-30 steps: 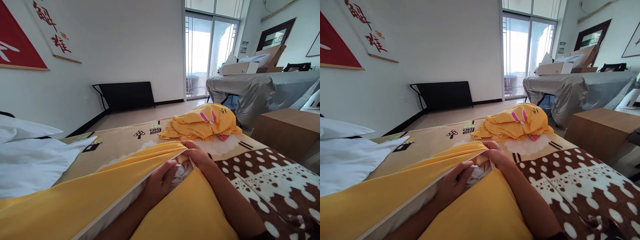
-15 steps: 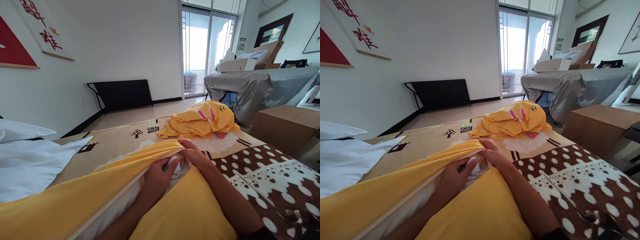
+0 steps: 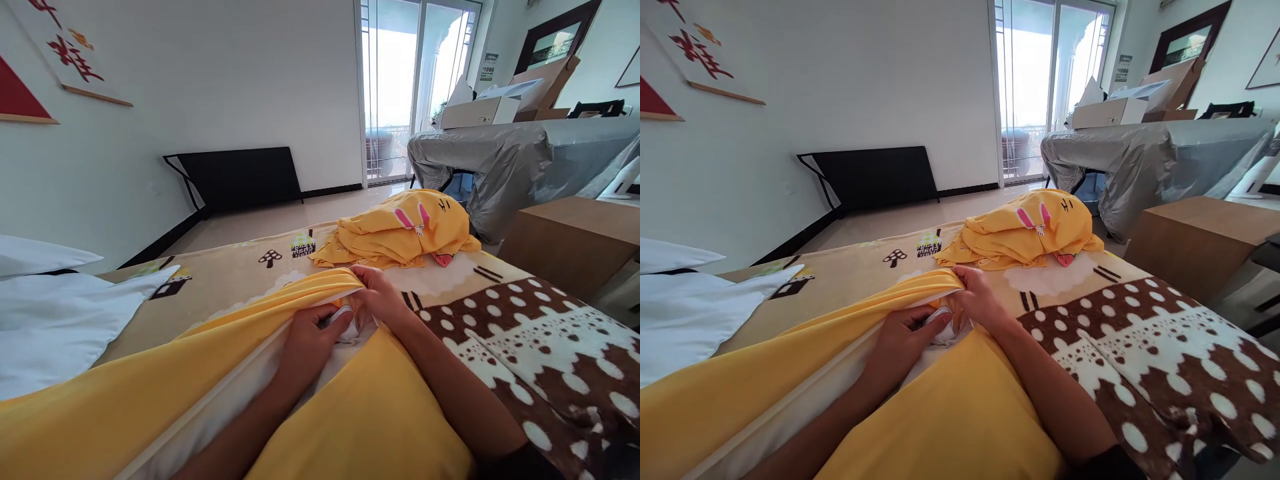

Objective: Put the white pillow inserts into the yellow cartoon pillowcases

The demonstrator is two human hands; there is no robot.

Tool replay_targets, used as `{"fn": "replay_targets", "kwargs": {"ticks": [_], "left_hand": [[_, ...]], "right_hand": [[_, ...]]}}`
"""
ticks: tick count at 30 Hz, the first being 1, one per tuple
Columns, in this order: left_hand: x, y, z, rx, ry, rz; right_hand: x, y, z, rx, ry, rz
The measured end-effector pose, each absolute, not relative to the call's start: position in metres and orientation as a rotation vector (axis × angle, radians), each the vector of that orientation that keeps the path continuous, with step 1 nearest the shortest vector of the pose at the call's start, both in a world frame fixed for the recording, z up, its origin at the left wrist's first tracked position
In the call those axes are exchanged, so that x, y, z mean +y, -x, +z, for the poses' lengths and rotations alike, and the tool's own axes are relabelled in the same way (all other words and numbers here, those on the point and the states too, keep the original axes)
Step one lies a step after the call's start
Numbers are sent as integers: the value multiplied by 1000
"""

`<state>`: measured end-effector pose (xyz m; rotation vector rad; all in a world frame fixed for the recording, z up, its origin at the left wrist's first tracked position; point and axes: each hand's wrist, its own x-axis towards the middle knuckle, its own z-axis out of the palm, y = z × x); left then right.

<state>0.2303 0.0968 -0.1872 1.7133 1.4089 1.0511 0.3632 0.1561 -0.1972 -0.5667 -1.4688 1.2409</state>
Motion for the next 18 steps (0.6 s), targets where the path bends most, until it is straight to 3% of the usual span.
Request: {"fn": "replay_targets", "kwargs": {"ticks": [4,10,13,18], "left_hand": [[99,-231,-189,1370,-1724,1087],[105,-227,-198,1373,-1680,1130],[107,-228,-201,1421,-1702,1094],[107,-230,-202,1452,-1753,1044]], "right_hand": [[151,-376,-190,-1554,588,1317],[164,-401,-200,-1393,490,1809],[181,-400,-218,-1198,638,1844],[193,-399,-231,-1443,673,1898]]}}
